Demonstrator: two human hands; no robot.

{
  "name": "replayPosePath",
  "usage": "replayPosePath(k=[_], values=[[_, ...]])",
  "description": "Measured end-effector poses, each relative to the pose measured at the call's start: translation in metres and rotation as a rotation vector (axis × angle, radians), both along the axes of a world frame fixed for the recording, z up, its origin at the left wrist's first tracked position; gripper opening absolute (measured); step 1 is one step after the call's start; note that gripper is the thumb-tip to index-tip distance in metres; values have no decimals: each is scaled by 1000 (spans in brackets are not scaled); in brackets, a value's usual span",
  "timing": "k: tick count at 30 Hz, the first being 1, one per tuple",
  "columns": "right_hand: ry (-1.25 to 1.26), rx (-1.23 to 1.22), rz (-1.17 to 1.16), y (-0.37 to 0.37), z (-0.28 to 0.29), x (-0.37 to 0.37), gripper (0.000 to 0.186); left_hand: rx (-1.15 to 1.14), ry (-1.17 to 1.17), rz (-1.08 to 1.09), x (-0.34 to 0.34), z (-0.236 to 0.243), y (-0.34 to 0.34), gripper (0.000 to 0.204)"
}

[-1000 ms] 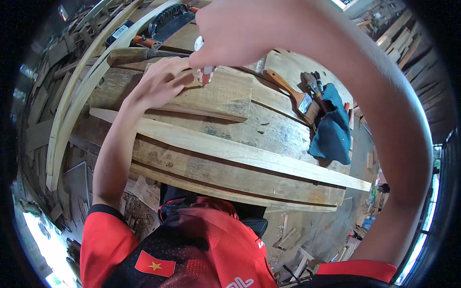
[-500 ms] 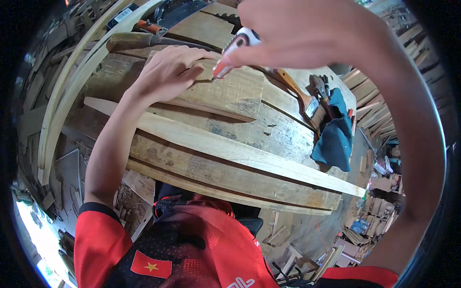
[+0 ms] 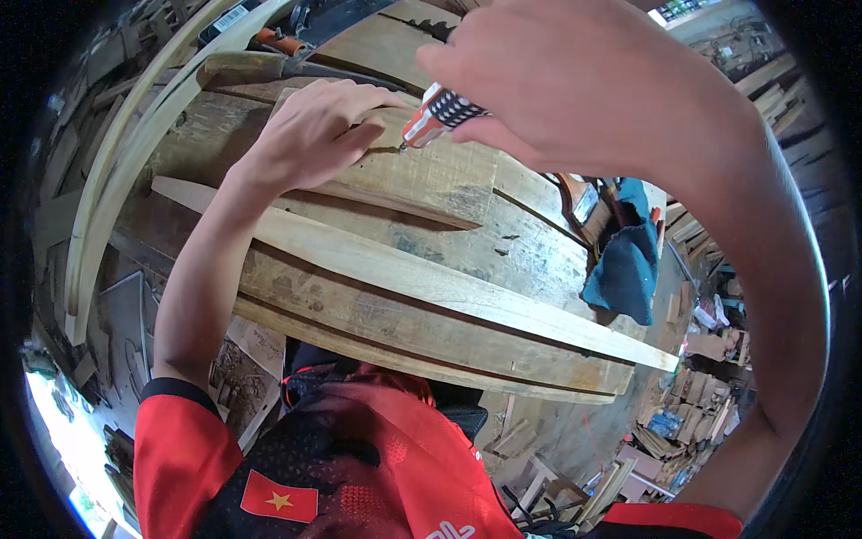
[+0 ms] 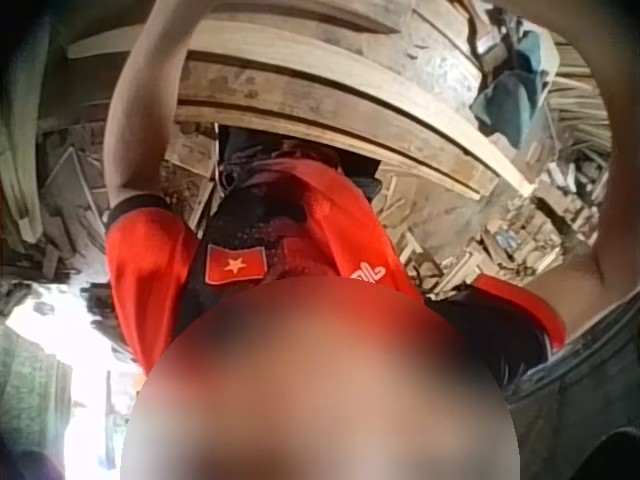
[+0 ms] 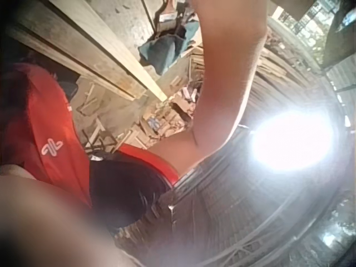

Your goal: The recorder is seen screwing a screw into a piece of wood using a screwdriver and then using an adjustable wrench.

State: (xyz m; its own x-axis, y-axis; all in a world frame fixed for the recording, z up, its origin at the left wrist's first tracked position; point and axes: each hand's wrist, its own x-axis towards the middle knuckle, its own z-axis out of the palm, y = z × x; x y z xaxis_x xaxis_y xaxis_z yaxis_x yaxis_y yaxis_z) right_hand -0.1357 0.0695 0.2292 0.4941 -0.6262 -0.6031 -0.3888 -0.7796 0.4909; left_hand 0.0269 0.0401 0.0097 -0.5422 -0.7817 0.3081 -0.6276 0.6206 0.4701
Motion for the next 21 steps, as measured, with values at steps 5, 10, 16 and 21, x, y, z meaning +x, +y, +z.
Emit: replayPosePath(k=[5,10,16,21], values=[[-543,11,-446,-17,-29,-31,67,-84,38,49,-9,-4,0,34],[-375,-117,-189,-5,-29,-35,52,-98,38,15,0,-13,-3,35],[-182,-180,116,13,-23,-30,46,-54,13,-31,1,-4,-3,37],[-392,-96,-158,-1,-27,-35,43,23,-35,-30,-7,4,-2,36]])
